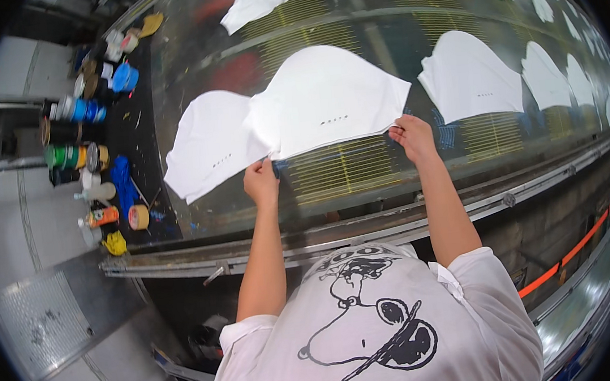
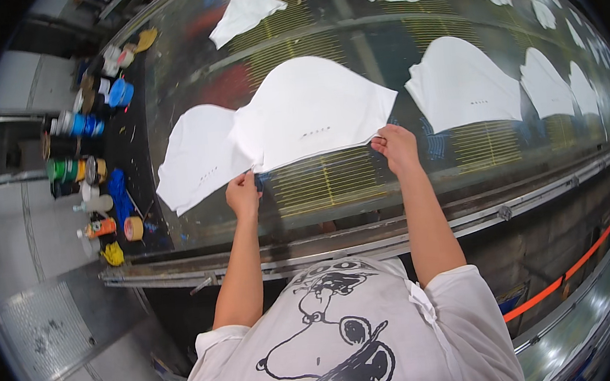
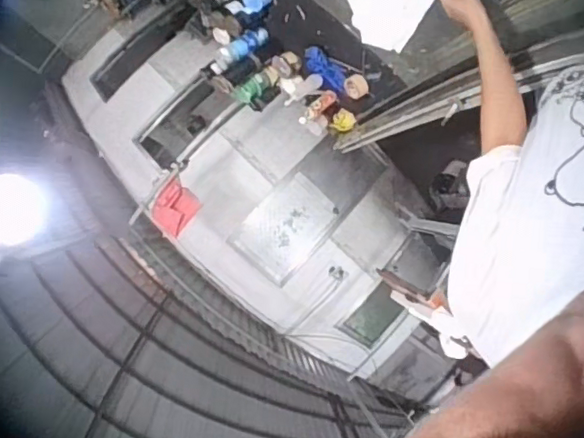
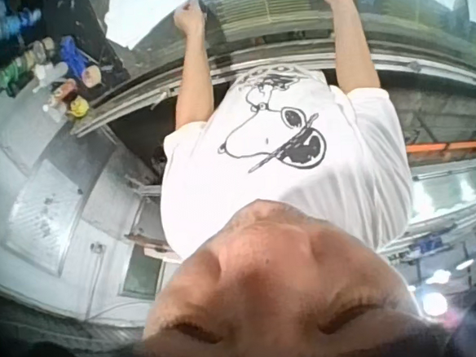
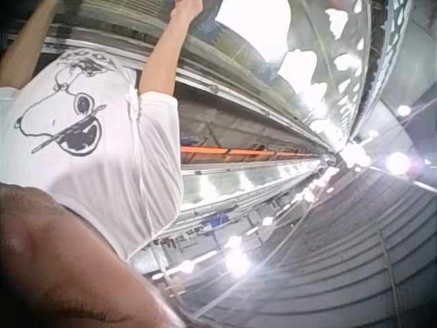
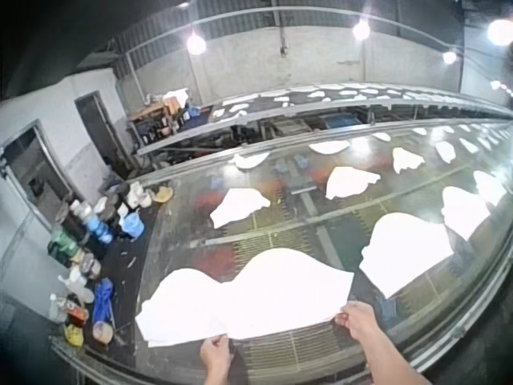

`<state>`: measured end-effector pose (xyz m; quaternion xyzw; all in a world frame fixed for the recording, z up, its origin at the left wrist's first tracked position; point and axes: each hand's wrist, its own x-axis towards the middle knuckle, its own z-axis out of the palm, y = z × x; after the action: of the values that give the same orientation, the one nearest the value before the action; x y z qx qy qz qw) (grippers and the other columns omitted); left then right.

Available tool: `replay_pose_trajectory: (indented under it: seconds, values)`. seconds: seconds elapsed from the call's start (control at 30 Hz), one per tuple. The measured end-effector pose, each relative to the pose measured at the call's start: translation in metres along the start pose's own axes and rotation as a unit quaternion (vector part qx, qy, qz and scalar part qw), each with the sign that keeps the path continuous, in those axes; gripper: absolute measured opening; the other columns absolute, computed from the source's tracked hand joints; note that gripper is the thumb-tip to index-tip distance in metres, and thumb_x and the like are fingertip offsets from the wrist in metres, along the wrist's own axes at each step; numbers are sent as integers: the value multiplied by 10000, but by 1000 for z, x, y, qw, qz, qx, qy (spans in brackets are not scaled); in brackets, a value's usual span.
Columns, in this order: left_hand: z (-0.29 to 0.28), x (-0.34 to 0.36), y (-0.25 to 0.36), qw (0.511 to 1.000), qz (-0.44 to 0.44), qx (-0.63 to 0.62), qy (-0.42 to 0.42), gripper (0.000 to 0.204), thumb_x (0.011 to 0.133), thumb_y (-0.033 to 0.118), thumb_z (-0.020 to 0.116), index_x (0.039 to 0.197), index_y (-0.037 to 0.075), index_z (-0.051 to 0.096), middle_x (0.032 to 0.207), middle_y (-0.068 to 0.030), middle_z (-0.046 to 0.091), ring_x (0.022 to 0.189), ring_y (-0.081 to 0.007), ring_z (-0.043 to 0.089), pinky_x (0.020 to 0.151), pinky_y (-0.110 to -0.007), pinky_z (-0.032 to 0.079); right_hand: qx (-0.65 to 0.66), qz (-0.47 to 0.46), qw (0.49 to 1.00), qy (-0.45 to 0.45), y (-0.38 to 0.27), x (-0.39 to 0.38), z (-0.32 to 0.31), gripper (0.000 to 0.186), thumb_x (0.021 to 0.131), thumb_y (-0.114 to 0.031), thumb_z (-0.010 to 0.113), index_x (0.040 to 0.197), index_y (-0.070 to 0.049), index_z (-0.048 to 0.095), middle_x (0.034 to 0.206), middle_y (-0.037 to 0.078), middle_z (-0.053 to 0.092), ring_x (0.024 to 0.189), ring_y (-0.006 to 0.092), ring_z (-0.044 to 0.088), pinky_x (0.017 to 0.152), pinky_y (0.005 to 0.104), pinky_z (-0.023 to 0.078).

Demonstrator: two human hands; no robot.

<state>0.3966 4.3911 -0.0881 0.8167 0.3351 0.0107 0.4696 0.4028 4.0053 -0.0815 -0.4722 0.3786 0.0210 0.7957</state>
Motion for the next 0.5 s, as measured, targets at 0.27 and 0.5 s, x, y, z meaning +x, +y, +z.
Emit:
replay_pose_trajectory:
  seconds: [0.27, 0.5]
  values:
    - [14, -14, 17, 990, 65, 122, 24, 517, 869, 461, 774, 948, -48, 732, 773, -78, 705, 698, -200, 663, 695, -364, 536, 16, 33, 999, -18, 1, -5, 1, 133, 950, -39, 622, 1069, 4, 582, 906, 85, 623, 777, 194, 646, 704, 340, 584]
    - [14, -4, 18, 991, 34, 123, -42, 409, 875, 385, 720, 923, -20, 741, 769, -113, 715, 742, -287, 689, 745, -417, 544, 65, 42, 996, -37, -5, -5, -1, 79, 954, -36, 619, 1021, -1, 593, 887, 85, 608, 783, 199, 638, 700, 340, 574]
